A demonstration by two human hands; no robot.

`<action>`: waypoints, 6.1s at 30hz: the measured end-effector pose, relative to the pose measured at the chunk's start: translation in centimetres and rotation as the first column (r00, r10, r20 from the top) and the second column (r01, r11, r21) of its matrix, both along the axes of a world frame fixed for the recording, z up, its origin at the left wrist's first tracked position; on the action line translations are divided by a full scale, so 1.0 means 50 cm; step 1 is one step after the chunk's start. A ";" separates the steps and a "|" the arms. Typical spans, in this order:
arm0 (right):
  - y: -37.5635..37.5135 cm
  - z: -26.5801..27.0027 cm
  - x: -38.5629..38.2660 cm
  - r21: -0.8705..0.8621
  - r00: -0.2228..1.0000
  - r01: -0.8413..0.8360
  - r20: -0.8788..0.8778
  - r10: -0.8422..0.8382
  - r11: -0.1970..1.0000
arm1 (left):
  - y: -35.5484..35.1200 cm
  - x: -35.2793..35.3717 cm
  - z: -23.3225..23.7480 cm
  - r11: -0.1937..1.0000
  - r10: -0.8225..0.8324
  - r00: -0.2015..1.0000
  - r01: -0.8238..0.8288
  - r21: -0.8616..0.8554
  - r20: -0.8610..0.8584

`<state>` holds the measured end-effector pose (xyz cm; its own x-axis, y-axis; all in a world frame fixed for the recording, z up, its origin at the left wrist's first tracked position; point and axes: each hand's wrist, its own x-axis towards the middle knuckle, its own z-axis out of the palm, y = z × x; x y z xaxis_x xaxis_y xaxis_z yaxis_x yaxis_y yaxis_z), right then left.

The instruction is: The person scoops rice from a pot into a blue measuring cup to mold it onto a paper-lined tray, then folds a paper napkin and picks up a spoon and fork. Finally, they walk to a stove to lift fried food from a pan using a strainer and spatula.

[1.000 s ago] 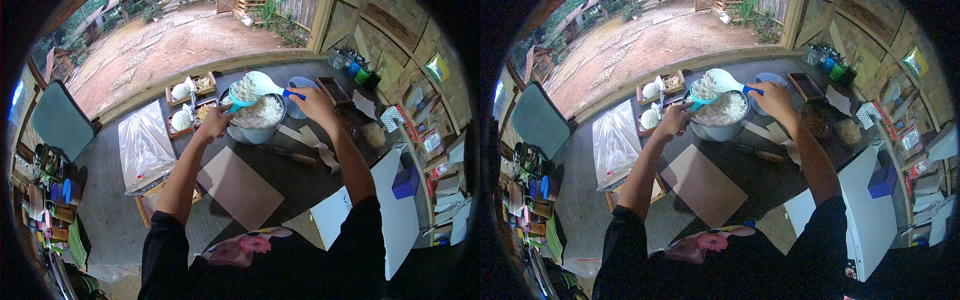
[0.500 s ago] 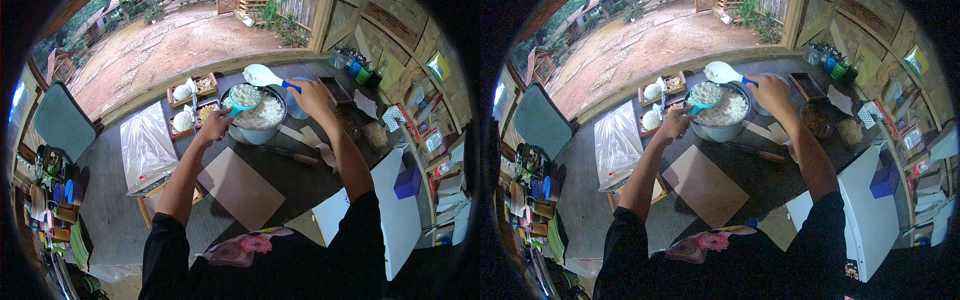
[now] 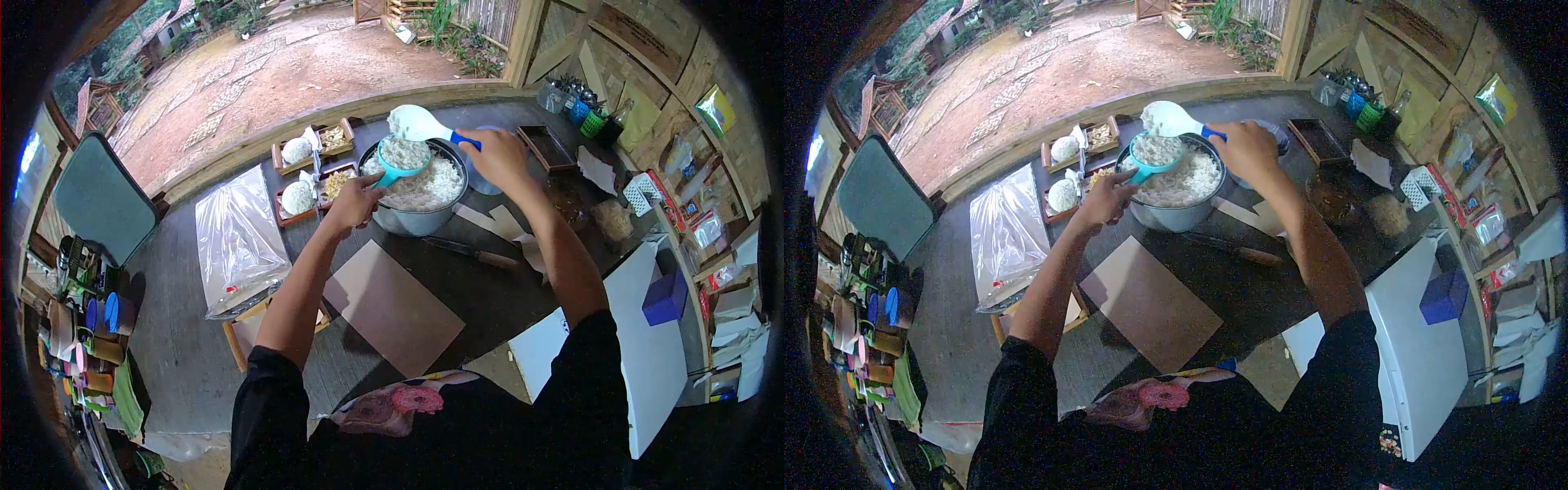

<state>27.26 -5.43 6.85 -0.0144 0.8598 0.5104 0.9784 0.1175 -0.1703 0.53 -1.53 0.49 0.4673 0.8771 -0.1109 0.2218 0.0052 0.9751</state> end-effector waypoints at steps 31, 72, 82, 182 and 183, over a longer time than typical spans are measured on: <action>-0.032 0.004 -0.026 -0.026 0.988 -0.072 -0.138 0.068 0.997 | 0.006 -0.003 -0.015 0.999 0.010 1.000 -0.010 -0.039 0.009; -0.065 -0.033 0.026 -0.098 0.962 -0.066 -0.271 0.037 0.993 | 0.006 -0.005 -0.022 0.994 -0.022 0.997 0.029 -0.101 0.067; -0.053 -0.062 0.045 -0.075 0.958 -0.019 -0.286 -0.003 0.997 | -0.007 -0.008 -0.011 1.000 -0.018 0.998 0.017 -0.017 -0.054; -0.349 -0.325 -0.753 -0.251 0.843 -0.499 0.084 0.532 0.829 | -0.514 -0.562 -0.222 0.571 0.782 0.338 -0.052 0.819 -0.524; -0.349 -0.324 -0.754 -0.253 0.843 -0.498 0.081 0.531 0.829 | -0.514 -0.562 -0.222 0.575 0.781 0.333 -0.054 0.817 -0.528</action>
<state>-10.43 -22.90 -9.33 -0.5432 0.7938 0.2735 0.8009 0.5876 -0.1150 -27.56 -27.24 -10.61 0.0039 0.8962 0.4436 0.9915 -0.0613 0.1151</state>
